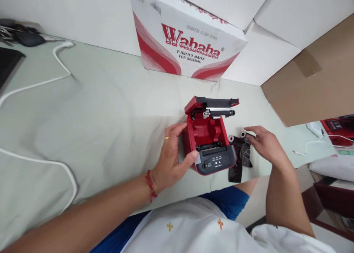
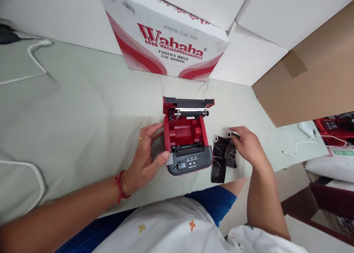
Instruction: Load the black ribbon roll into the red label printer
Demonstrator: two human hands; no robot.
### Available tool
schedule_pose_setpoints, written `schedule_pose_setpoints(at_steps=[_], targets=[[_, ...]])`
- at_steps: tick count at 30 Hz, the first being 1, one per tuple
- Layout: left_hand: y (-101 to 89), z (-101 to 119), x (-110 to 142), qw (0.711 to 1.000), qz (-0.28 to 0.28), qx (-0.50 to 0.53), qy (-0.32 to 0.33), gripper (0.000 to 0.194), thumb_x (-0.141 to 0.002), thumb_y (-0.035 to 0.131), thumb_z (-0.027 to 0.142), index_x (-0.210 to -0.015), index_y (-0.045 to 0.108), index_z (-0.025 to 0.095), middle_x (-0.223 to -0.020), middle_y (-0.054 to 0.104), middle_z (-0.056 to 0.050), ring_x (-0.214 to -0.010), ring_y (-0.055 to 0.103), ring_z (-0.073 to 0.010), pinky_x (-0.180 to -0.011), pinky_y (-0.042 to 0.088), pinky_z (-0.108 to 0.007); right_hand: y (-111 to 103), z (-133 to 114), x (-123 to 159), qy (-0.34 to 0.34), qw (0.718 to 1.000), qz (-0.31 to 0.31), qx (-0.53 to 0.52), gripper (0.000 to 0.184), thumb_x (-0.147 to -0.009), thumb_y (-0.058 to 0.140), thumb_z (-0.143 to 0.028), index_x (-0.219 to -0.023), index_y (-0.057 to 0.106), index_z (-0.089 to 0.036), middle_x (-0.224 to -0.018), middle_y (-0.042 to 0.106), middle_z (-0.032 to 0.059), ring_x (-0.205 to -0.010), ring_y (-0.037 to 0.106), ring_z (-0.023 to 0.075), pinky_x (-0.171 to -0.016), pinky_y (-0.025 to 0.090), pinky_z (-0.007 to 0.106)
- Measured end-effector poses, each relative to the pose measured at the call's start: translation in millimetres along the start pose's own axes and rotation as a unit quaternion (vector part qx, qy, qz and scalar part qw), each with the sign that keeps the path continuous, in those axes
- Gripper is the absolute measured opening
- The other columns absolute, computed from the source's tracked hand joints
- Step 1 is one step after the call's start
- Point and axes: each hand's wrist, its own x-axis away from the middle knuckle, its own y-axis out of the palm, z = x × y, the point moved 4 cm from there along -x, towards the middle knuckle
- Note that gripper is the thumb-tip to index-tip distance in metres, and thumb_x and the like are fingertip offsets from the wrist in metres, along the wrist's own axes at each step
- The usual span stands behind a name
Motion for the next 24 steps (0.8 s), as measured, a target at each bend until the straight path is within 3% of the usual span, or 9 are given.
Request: schedule_pose_setpoints(at_steps=[3, 7, 9, 13, 16, 18, 21, 24], targets=[[-1.2, 1, 0, 1.0, -0.009, -0.02, 0.001, 0.063, -0.108, 0.062, 0.048, -0.165, 0.038, 0.034, -0.154, 0.049, -0.015, -0.148, 0.043, -0.0349, -0.124, 0.046, -0.067, 9, -28, 8, -0.049, 0.997, -0.031, -0.051, 0.043, -0.104, 0.056, -0.035, -0.14, 0.074, -0.02, -0.138, 0.076, 0.0139, -0.109, 0.078, 0.0272, -0.098, 0.062, 0.042], [-3.3, 2, -2, 0.999, -0.018, -0.034, -0.004, 0.061, -0.109, 0.059, 0.048, -0.164, 0.038, 0.033, -0.154, 0.049, -0.016, -0.146, 0.045, -0.0353, -0.121, 0.049, -0.067, 10, -44, 11, -0.035, 0.996, -0.078, -0.004, 0.044, -0.102, 0.056, -0.026, -0.14, 0.072, -0.015, -0.134, 0.075, 0.017, -0.117, 0.076, 0.0306, -0.099, 0.061, 0.044], [-4.1, 1, -3, 0.999, -0.013, -0.031, -0.02, 0.056, -0.111, 0.058, 0.047, -0.162, 0.04, 0.032, -0.153, 0.051, -0.015, -0.145, 0.049, -0.0346, -0.122, 0.049, -0.067, -7, -46, 20, -0.067, 0.993, -0.098, -0.027, 0.039, -0.104, 0.056, -0.031, -0.137, 0.075, -0.019, -0.127, 0.077, 0.0154, -0.111, 0.077, 0.0294, -0.096, 0.063, 0.044], [-3.9, -1, -5, 0.998, -0.007, -0.032, -0.055, 0.051, -0.112, 0.057, 0.046, -0.158, 0.043, 0.029, -0.151, 0.052, -0.015, -0.142, 0.055, -0.0331, -0.124, 0.047, -0.067, -72, -56, 49, -0.214, 0.953, -0.16, -0.14, 0.034, -0.106, 0.066, -0.041, -0.138, 0.078, -0.035, -0.125, 0.082, 0.0093, -0.107, 0.081, 0.0262, -0.089, 0.067, 0.037], [-2.9, -2, -5, 0.997, -0.007, -0.038, -0.064, 0.049, -0.112, 0.055, 0.048, -0.156, 0.044, 0.027, -0.149, 0.052, -0.015, -0.143, 0.055, -0.0335, -0.123, 0.048, -0.067, -105, -81, 51, -0.276, 0.933, -0.158, -0.17, 0.035, -0.106, 0.067, -0.041, -0.139, 0.078, -0.042, -0.124, 0.084, 0.0063, -0.105, 0.083, 0.0256, -0.085, 0.069, 0.035], [-2.3, -3, -5, 0.997, -0.005, -0.04, -0.071, 0.047, -0.114, 0.052, 0.048, -0.155, 0.044, 0.025, -0.148, 0.052, -0.016, -0.141, 0.057, -0.033, -0.121, 0.05, -0.065, -105, -108, 38, -0.28, 0.936, -0.133, -0.167, 0.034, -0.107, 0.064, -0.04, -0.139, 0.077, -0.038, -0.127, 0.083, 0.0061, -0.108, 0.081, 0.0251, -0.088, 0.067, 0.035], [-2.3, -4, -4, 0.996, -0.002, -0.046, -0.078, 0.044, -0.115, 0.047, 0.045, -0.154, 0.045, 0.024, -0.147, 0.051, -0.016, -0.138, 0.059, -0.0312, -0.119, 0.052, -0.062, -82, -152, 15, -0.247, 0.96, -0.091, -0.099, 0.038, -0.108, 0.057, -0.03, -0.143, 0.072, -0.028, -0.136, 0.079, 0.0087, -0.117, 0.078, 0.0261, -0.099, 0.062, 0.038], [-5.3, 1, -3, 0.996, 0.01, -0.088, -0.027, 0.045, -0.115, 0.046, 0.043, -0.157, 0.044, 0.025, -0.147, 0.052, -0.016, -0.139, 0.056, -0.0318, -0.12, 0.051, -0.062, -58, -185, 0, -0.197, 0.977, -0.08, 0.011, 0.043, -0.105, 0.053, -0.019, -0.144, 0.069, -0.024, -0.137, 0.079, 0.0105, -0.114, 0.078, 0.029, -0.095, 0.058, 0.039]])
